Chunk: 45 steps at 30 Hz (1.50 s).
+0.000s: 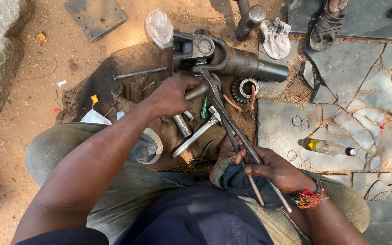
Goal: The person sits on the ground and uses pliers and a hammer to adjust a metal mechanical component. They repeatedly grip the part with pliers while another person strikes it with a hammer, then switch to using a screwdriver to manipulate internal components.
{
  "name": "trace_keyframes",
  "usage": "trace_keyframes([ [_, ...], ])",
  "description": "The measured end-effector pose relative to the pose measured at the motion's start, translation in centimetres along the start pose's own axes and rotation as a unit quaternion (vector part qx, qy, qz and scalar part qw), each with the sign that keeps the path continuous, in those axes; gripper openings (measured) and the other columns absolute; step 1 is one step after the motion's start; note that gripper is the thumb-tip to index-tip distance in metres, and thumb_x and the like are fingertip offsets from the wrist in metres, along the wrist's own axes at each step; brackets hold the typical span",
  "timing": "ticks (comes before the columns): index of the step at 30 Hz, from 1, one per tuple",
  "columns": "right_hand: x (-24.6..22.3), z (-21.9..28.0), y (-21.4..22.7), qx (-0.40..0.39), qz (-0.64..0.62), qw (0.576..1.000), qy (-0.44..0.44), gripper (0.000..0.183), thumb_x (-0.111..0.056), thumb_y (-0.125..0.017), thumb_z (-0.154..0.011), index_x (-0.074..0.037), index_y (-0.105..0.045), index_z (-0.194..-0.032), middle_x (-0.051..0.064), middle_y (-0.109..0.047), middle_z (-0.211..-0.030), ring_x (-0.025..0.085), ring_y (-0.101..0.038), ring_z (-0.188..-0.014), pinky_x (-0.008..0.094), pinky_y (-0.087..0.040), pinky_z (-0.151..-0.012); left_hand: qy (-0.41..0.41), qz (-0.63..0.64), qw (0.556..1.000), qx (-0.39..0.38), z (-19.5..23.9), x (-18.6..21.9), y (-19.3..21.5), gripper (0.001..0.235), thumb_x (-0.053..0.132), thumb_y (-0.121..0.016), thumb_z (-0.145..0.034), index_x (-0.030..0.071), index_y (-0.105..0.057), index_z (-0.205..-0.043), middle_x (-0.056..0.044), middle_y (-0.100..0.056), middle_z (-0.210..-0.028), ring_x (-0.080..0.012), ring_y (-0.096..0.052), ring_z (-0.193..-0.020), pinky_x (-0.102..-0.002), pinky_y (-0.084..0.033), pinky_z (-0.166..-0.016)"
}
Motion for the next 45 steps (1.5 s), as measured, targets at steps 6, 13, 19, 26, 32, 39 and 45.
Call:
trace_keyframes([
  [6, 3.8, -1.2, 0.9, 0.049, -0.074, 0.996, -0.015, 0.023, -0.001, -0.067, -0.082, -0.002, -0.067, -0.105, 0.005, -0.065, -0.094, 0.014, -0.060, -0.081, 0.030, -0.050, -0.073, 0.064, -0.122, 0.990, -0.017, 0.4, 1.7, -0.4, 0.061, 0.003, -0.069, -0.077, 0.016, -0.060, -0.135, -0.018, -0.069, -0.114, -0.0336, -0.069, -0.106, -0.047, -0.054, -0.096],
  [13, 5.7, -1.4, 0.3, 0.124, -0.017, 0.992, 0.023, 0.023, 0.000, -0.069, -0.074, 0.000, -0.066, -0.097, 0.008, -0.058, -0.085, 0.017, -0.056, -0.072, 0.031, -0.048, -0.066, 0.151, -0.084, 0.982, -0.074, -1.2, -0.8, -2.9, 0.054, 0.000, -0.062, -0.085, 0.017, -0.061, -0.137, -0.018, -0.072, -0.108, -0.0308, -0.077, -0.097, -0.045, -0.063, -0.088],
  [19, -1.6, -2.2, 1.0, 0.296, 0.360, 0.877, 0.123, 0.018, -0.008, -0.073, -0.072, -0.005, -0.069, -0.089, 0.015, -0.055, -0.097, 0.031, -0.060, -0.082, 0.043, -0.050, -0.072, 0.096, 0.067, 0.973, 0.199, -5.9, -3.2, -2.8, 0.038, 0.017, -0.079, -0.079, 0.013, -0.072, -0.117, -0.017, -0.073, -0.110, -0.0356, -0.070, -0.102, -0.046, -0.055, -0.091],
  [26, -9.6, -5.1, 0.2, 0.422, 0.504, 0.745, 0.110, 0.025, -0.017, -0.075, -0.077, -0.007, -0.074, -0.100, 0.023, -0.055, -0.112, 0.046, -0.062, -0.089, 0.056, -0.051, -0.075, -0.119, 0.060, 0.955, 0.265, -16.2, -4.5, 0.0, 0.035, 0.001, -0.071, -0.077, 0.006, -0.073, -0.111, -0.021, -0.074, -0.105, -0.0366, -0.073, -0.098, -0.045, -0.057, -0.089],
  [32, -11.2, -6.6, 0.0, 0.426, 0.544, 0.711, 0.129, 0.031, -0.014, -0.075, -0.069, -0.006, -0.074, -0.100, 0.024, -0.055, -0.109, 0.045, -0.063, -0.089, 0.055, -0.052, -0.075, -0.142, 0.119, 0.959, 0.216, -17.3, -6.4, 0.6, 0.030, 0.006, -0.082, -0.076, 0.003, -0.074, -0.105, -0.021, -0.073, -0.101, -0.0357, -0.072, -0.094, -0.044, -0.055, -0.081],
  [39, -10.0, -7.3, -0.4, 0.421, 0.547, 0.717, 0.098, 0.027, -0.013, -0.075, -0.076, -0.005, -0.074, -0.102, 0.022, -0.054, -0.108, 0.043, -0.064, -0.091, 0.054, -0.051, -0.074, -0.127, 0.066, 0.964, 0.225, -17.1, -7.1, -0.2, 0.023, 0.003, -0.081, -0.078, 0.003, -0.076, -0.101, -0.019, -0.075, -0.099, -0.0349, -0.073, -0.092, -0.044, -0.056, -0.081],
  [45, -8.8, -7.7, -0.4, 0.411, 0.524, 0.742, 0.080, 0.036, -0.010, -0.075, -0.072, -0.003, -0.073, -0.107, 0.021, -0.052, -0.107, 0.040, -0.064, -0.093, 0.051, -0.053, -0.076, -0.035, 0.073, 0.978, 0.192, -17.4, -6.4, -0.5, 0.023, -0.001, -0.070, -0.086, 0.011, -0.076, -0.105, -0.009, -0.077, -0.099, -0.0205, -0.077, -0.088, -0.035, -0.060, -0.084],
])
Point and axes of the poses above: each hand's wrist, its own z-axis away from the middle knuckle, its own y-axis out of the back of the hand, x = y × z, the point moved 3 cm from there along -z, towards the middle knuckle
